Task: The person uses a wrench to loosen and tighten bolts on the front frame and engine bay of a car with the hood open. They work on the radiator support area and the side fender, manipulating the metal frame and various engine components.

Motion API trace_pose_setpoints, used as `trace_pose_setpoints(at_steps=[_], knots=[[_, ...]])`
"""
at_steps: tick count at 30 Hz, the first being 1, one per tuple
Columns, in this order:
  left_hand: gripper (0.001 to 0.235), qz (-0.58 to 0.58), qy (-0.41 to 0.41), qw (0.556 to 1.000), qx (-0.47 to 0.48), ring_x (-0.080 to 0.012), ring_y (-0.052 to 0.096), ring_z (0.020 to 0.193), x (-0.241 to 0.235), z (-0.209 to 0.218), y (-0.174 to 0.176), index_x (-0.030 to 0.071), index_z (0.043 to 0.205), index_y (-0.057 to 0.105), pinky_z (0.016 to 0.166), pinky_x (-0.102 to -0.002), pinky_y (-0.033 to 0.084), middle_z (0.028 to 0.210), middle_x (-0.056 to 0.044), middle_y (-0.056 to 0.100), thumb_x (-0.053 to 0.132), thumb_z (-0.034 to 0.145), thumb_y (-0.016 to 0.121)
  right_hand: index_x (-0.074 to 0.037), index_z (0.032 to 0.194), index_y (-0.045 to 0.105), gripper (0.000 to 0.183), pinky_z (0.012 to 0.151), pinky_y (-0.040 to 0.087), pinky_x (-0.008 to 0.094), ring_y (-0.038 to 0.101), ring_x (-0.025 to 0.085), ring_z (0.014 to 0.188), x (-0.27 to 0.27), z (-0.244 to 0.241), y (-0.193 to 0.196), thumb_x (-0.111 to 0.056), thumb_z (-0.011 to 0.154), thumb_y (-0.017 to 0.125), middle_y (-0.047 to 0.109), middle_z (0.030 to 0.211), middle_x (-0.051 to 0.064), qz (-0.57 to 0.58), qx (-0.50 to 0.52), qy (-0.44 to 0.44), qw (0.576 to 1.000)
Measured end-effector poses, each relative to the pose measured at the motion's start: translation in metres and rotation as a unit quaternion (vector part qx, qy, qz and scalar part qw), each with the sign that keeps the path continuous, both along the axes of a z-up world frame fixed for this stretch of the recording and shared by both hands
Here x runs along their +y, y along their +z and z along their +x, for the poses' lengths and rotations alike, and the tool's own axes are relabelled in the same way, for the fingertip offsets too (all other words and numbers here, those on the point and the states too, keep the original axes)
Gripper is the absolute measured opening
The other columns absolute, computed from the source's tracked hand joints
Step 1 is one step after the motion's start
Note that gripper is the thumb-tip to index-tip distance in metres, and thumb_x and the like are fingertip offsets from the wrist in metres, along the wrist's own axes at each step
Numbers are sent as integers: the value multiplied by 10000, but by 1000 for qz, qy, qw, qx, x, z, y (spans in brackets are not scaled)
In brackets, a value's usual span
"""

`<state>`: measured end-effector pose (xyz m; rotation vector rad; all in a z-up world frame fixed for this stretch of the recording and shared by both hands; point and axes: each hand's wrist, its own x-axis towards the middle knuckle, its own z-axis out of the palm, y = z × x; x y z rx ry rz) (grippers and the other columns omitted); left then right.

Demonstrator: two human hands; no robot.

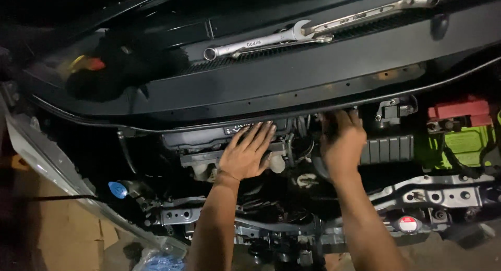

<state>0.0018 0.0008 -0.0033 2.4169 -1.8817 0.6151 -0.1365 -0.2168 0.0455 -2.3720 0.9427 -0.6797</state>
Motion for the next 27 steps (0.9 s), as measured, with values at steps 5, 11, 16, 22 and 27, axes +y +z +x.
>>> trace_pose_setpoints(at_steps=[5,11,16,22,27], knots=[[640,-6,8,1000,-1,-196,465,1449,1,-2,-3,193,1558,460,1213,-434,348,1606,-31,459,475,986,405,114,1155,717,499,893,561,565,635,540,1041,2,8,-8,97,670,835,696,1057,306,50,-18,3,999],[633,-3,-8,1000,4,-195,468,1446,-1,0,3,183,1546,478,1221,-434,335,1591,-35,474,483,996,387,67,1141,748,590,892,563,552,672,516,1022,-9,1,-16,15,573,903,699,1077,278,-40,50,19,998],[653,-3,-2,1000,-9,-196,467,1445,-1,0,5,182,1543,482,1223,-435,326,1587,-44,474,485,966,429,-31,964,793,215,778,577,485,700,450,862,-29,-16,-33,-185,826,853,719,873,190,-45,39,48,997],[640,1,2,1000,-8,-185,475,1438,-1,0,5,179,1549,477,1223,-423,336,1583,-36,481,468,982,408,-69,1085,818,313,741,593,519,698,494,860,12,21,-3,-151,783,819,746,1007,228,-5,49,-12,999],[619,-1,-2,1000,6,-196,481,1437,1,-1,0,179,1537,488,1216,-433,346,1578,-37,486,468,1000,385,-76,1053,806,478,639,595,529,724,435,731,10,29,-36,-245,617,907,735,934,150,5,156,-72,985]])
